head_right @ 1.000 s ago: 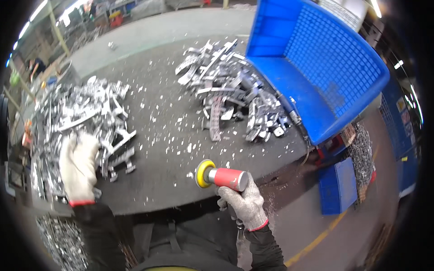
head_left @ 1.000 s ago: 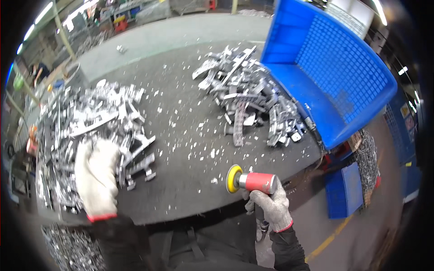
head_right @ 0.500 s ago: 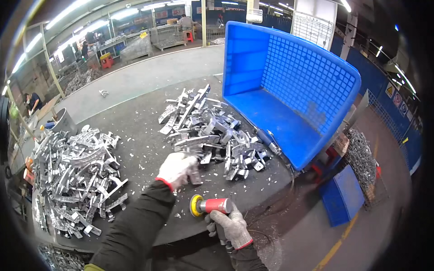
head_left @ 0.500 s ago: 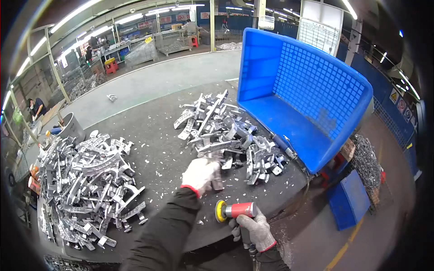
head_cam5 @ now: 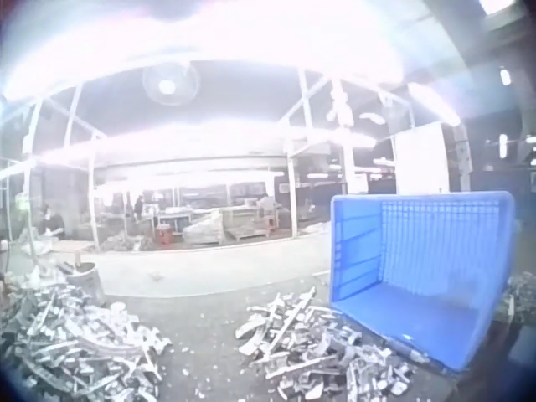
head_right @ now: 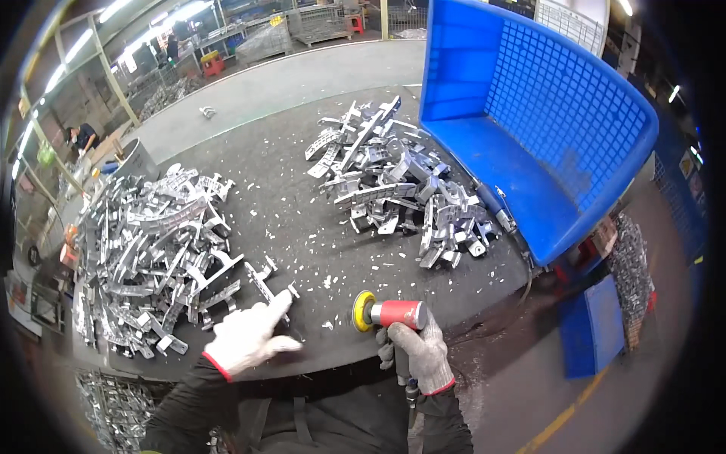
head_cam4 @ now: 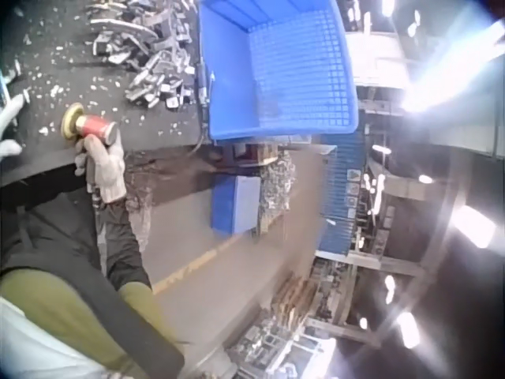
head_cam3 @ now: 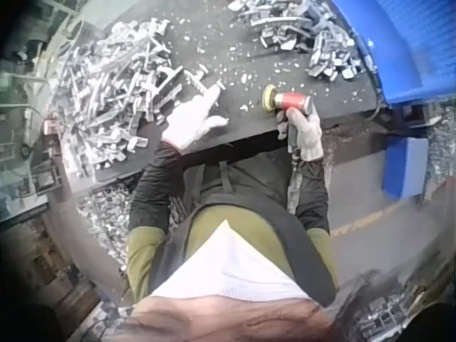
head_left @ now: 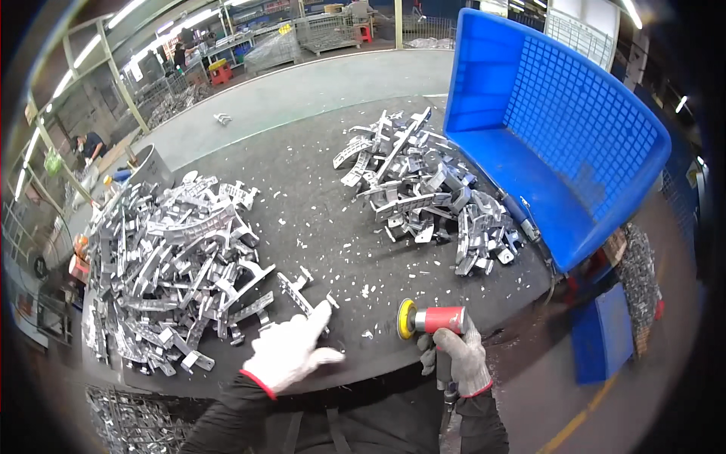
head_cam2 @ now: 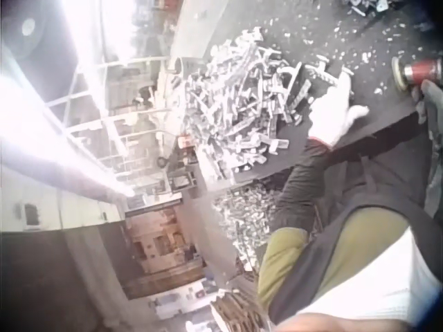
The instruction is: The person grinds and smooths metal parts using a handheld grinder.
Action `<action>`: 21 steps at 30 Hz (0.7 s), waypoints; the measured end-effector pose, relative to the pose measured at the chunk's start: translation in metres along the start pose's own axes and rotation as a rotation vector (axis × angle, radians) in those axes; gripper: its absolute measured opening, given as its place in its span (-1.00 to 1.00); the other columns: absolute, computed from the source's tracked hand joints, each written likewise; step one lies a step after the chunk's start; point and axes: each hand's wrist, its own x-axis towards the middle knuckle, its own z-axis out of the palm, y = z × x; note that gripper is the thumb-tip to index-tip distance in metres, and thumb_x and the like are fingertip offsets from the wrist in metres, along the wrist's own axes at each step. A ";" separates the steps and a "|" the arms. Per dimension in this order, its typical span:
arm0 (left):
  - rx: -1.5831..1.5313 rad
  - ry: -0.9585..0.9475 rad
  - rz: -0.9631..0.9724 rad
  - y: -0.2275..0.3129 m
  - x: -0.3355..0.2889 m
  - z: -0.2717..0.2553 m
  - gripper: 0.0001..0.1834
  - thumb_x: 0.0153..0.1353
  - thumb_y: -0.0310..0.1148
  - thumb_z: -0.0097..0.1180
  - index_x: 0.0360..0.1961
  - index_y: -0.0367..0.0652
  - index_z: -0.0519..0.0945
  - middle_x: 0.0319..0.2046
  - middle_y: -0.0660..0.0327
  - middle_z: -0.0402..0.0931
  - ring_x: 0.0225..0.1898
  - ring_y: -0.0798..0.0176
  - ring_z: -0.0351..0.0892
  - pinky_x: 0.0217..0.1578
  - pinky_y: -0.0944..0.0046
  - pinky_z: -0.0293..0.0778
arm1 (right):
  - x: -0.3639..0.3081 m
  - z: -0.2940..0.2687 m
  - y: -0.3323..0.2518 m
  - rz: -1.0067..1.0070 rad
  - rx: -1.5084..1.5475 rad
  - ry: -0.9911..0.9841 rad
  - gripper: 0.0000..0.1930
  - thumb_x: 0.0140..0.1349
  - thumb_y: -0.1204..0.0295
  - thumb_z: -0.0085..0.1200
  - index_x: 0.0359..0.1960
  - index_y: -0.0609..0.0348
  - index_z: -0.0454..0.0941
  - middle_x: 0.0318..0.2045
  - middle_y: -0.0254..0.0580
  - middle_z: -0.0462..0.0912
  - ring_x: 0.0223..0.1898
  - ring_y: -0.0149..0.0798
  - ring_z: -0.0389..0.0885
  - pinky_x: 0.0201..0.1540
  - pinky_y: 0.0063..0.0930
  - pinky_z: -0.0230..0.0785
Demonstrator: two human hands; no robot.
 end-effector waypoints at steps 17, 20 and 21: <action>-2.101 0.022 -0.734 -0.021 -0.130 0.089 -0.56 0.38 -0.36 -0.04 0.23 -0.30 0.48 -0.71 0.38 0.24 -0.82 0.49 0.08 -0.80 0.41 0.02 | -0.080 0.096 0.003 0.110 -0.834 0.100 -0.53 0.18 0.46 0.33 0.10 0.23 0.46 -0.31 -0.10 0.71 -0.47 -0.28 0.70 -0.40 -0.33 0.60; -2.063 0.005 -0.734 -0.029 -0.130 0.099 -0.60 0.34 -0.40 0.00 0.16 -0.31 0.54 -0.72 0.41 0.21 -0.81 0.51 0.05 -0.80 0.41 0.00 | -0.085 0.108 0.001 -0.335 -1.600 -0.219 -0.35 0.04 0.22 0.49 0.12 0.16 0.46 -0.18 -0.07 0.75 -0.25 -0.07 0.80 -0.20 -0.28 0.63; -2.081 -0.010 -0.734 -0.032 -0.130 0.098 -0.60 0.34 -0.40 0.00 0.16 -0.31 0.54 -0.72 0.41 0.21 -0.81 0.51 0.05 -0.80 0.41 0.00 | -0.084 0.112 0.001 -0.323 -1.619 -0.216 -0.35 0.04 0.22 0.49 0.12 0.16 0.46 -0.18 -0.07 0.75 -0.25 -0.07 0.80 -0.20 -0.28 0.63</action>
